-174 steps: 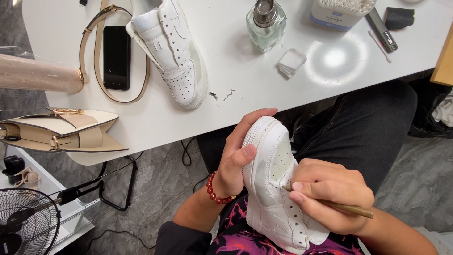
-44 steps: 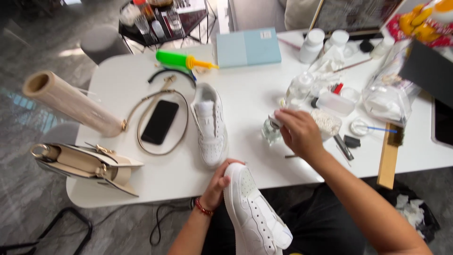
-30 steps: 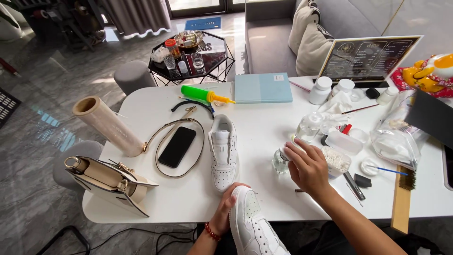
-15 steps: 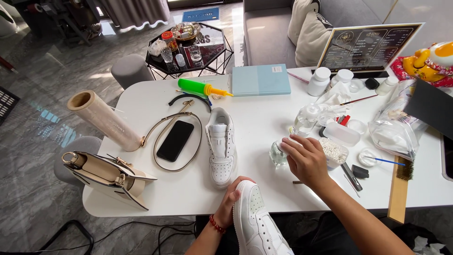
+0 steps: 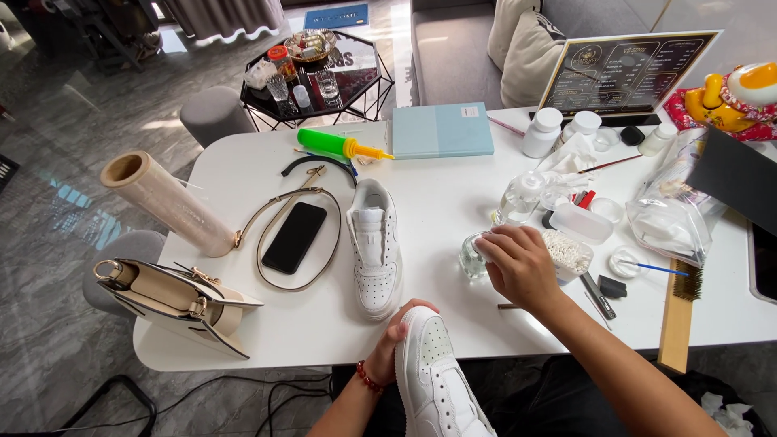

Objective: Cleaning and detailing a white sneaker using a fine tool and solvent.

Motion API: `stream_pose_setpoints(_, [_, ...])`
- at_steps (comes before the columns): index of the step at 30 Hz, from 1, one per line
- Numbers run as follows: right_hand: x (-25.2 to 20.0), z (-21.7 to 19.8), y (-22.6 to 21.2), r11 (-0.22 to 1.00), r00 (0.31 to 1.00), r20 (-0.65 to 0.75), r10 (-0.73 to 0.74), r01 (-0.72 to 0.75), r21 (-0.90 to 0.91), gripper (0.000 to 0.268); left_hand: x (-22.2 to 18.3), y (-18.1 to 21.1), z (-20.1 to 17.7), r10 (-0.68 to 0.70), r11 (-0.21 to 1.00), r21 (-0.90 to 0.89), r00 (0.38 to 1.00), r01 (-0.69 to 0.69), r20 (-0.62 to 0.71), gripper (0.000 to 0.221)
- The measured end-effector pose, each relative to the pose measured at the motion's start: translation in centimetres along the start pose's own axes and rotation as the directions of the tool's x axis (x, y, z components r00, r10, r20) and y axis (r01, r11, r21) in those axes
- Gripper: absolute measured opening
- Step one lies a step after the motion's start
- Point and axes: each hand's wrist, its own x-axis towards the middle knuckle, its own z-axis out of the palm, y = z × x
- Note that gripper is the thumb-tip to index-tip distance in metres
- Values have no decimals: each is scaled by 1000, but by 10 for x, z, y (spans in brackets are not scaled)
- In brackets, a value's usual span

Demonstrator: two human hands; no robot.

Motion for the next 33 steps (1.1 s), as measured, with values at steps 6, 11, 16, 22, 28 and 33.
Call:
stream_pose_setpoints(6, [-7, 2, 4, 999, 999, 16, 31, -31, 24, 32, 0, -2, -2, 32, 994, 108, 999, -28, -40, 82])
stream_pose_setpoints(11, [-8, -1, 0, 999, 999, -1, 53, -53, -7, 33, -3, -4, 0, 56, 993, 105, 998, -53, -28, 81])
stream_pose_setpoints(16, [-3, -5, 0, 997, 998, 2, 60, -60, -49, 34, -2, -2, -1, 68, 987, 146, 997, -64, -24, 80])
stream_pose_setpoints(22, [1, -6, 0, 996, 997, 43, 59, -56, -64, 31, -2, -4, -2, 83, 986, 149, 996, -79, -23, 81])
stream_pose_setpoints(28, [-3, -1, 2, 993, 993, 75, 90, -84, -87, 32, -1, -9, -8, 41, 990, 135, 999, -37, -29, 82])
stream_pose_setpoints(33, [-6, 7, 11, 988, 982, 118, 148, -142, -59, 32, -2, -7, -6, 21, 996, 82, 1000, -20, -17, 82])
